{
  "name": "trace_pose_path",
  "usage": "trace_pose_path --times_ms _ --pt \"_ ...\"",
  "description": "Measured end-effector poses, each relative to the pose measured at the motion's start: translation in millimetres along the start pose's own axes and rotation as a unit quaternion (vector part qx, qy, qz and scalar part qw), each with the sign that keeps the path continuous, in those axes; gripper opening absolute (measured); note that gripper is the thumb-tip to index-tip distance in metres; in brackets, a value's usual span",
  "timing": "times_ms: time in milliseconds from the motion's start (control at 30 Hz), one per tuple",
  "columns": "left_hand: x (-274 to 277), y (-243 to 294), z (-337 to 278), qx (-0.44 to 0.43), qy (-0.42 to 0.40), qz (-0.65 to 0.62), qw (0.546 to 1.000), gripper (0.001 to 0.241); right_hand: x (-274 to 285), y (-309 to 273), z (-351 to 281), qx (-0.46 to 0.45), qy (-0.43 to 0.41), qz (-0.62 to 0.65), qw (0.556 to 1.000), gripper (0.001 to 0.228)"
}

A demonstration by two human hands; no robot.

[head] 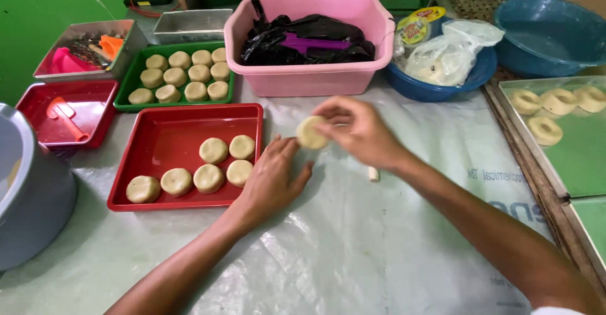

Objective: Shaping dough into donut shapes and placing them on baking trays.

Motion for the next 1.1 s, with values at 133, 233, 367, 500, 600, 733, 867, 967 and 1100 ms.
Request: trace_pose_path --times_ms 133,233,367,500,600,733,867,967,1100 --pt "0.0 12.0 9.0 0.122 0.007 -0.222 0.967 0.047 52.5 45.5 -23.7 -0.072 0.066 0.025 0.995 0.030" --pt "-33.3 2.0 13.6 0.247 -0.048 -0.293 0.922 0.062 48.3 55.2 -32.8 -0.102 0.069 0.056 0.991 0.030" --pt "-60.4 5.4 26.9 0.270 -0.006 -0.415 0.869 0.044 36.8 58.7 -38.0 -0.108 0.061 0.079 0.989 0.030" --pt "-63.4 2.2 27.1 0.221 0.066 -0.430 0.873 0.033 50.3 44.1 -41.9 -0.066 0.057 -0.063 0.994 0.025" --pt "-59.6 3.8 19.4 0.209 0.060 -0.406 0.887 0.032 67.8 40.8 -46.1 -0.032 0.077 -0.230 0.970 0.014" --pt "-60.9 12.2 19.1 0.184 0.009 -0.361 0.914 0.037 77.8 41.7 -54.5 -0.129 0.058 -0.346 0.927 0.032" --pt "-67.5 14.6 22.6 0.165 0.000 -0.331 0.929 0.047 72.3 53.4 -56.9 -0.215 0.018 -0.352 0.911 0.043" --pt "-65.2 18.7 22.6 0.157 -0.011 -0.332 0.930 0.062 71.5 57.5 -57.3 -0.220 0.021 -0.345 0.912 0.040" --pt "-68.1 19.8 23.9 0.141 -0.016 -0.319 0.937 0.065 75.4 65.3 -56.7 -0.208 0.037 -0.305 0.929 0.028"
Point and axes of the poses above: each hand's wrist, its own z-axis towards the middle knuckle, its own x-axis out of the back of the hand, y = z × x, the point moved 7 cm from there along z, towards the middle knuckle, and after that the axes turned 1 degree about -y, right-handed, at the moved point
